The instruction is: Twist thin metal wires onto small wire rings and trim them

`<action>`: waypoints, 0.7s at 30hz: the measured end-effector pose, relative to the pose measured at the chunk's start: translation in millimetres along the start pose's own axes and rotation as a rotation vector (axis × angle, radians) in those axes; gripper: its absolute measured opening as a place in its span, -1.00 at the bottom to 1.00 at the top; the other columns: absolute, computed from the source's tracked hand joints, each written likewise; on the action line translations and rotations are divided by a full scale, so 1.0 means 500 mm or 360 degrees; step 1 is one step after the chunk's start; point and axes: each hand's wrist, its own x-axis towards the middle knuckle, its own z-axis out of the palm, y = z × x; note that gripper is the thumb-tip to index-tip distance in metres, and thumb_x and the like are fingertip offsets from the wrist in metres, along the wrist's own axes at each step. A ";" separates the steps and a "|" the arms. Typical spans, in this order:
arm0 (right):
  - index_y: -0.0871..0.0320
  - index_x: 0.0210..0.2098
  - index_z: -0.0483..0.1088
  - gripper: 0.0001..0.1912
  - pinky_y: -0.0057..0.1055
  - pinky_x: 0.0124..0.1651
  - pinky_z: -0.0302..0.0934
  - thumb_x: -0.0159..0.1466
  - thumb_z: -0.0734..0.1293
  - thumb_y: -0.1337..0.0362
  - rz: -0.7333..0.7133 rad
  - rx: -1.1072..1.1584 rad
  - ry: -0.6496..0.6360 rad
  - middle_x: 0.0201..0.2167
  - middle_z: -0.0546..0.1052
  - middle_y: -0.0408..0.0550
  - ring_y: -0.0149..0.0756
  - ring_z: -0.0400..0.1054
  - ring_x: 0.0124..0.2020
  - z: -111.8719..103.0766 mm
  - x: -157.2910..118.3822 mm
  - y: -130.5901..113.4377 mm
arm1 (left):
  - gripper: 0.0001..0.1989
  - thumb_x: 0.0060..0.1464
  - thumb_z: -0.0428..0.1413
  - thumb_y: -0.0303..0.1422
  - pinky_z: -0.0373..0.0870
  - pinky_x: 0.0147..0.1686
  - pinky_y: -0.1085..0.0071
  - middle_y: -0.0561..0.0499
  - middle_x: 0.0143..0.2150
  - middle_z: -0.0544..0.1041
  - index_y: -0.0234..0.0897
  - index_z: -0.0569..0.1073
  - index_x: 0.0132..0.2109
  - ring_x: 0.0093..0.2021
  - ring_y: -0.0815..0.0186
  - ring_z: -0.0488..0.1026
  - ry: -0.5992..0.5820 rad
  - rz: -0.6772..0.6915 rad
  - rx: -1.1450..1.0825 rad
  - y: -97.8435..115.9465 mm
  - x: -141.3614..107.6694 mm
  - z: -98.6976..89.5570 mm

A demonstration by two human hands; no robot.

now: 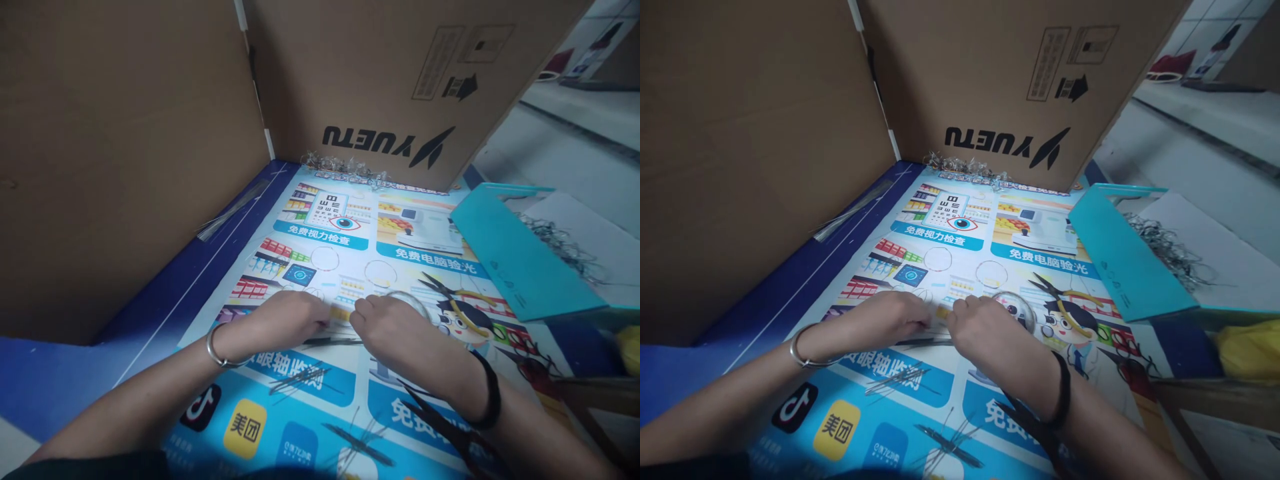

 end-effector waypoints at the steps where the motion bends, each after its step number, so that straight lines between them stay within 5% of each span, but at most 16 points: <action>1: 0.19 -0.41 0.30 -0.84 -0.35 -0.49 -0.12 0.14 0.21 0.55 -0.0009 0.0013 -0.0001 -0.47 0.41 -0.02 -0.23 0.27 -0.46 0.003 0.001 0.001 | -0.84 0.00 0.02 -0.48 0.12 -0.49 0.45 0.01 -0.46 0.51 -0.28 0.45 -0.48 -0.48 0.35 0.37 -0.0041 0.0013 0.0069 0.000 0.000 0.003; 3: 0.19 -0.41 0.30 -0.85 -0.35 -0.49 -0.12 0.15 0.22 0.55 0.0001 0.0049 0.0003 -0.47 0.41 -0.03 -0.25 0.26 -0.46 0.007 0.003 0.002 | -0.82 0.01 -0.02 -0.51 0.09 -0.52 0.43 -0.01 -0.45 0.51 -0.28 0.45 -0.45 -0.48 0.35 0.36 -0.0153 0.0064 0.0280 0.000 -0.001 0.007; 8: 0.19 -0.39 0.32 -0.87 -0.37 -0.46 -0.10 0.17 0.23 0.52 0.0055 0.0092 0.0069 -0.46 0.42 -0.05 -0.28 0.26 -0.44 0.013 0.007 0.002 | -0.79 -0.01 -0.06 -0.58 0.10 -0.50 0.39 -0.02 -0.46 0.48 -0.27 0.43 -0.39 -0.47 0.32 0.33 0.0022 0.0149 0.0624 0.000 -0.003 0.019; 21: 0.18 -0.29 0.37 -0.82 -0.39 -0.44 -0.04 0.17 0.26 0.53 0.0231 0.0243 -0.0008 -0.41 0.44 -0.08 -0.31 0.30 -0.41 0.024 0.015 -0.009 | -0.78 0.03 -0.05 -0.62 0.19 -0.40 0.38 0.01 -0.43 0.44 -0.27 0.41 -0.31 -0.41 0.32 0.31 0.0123 0.0237 0.0685 0.004 -0.001 0.027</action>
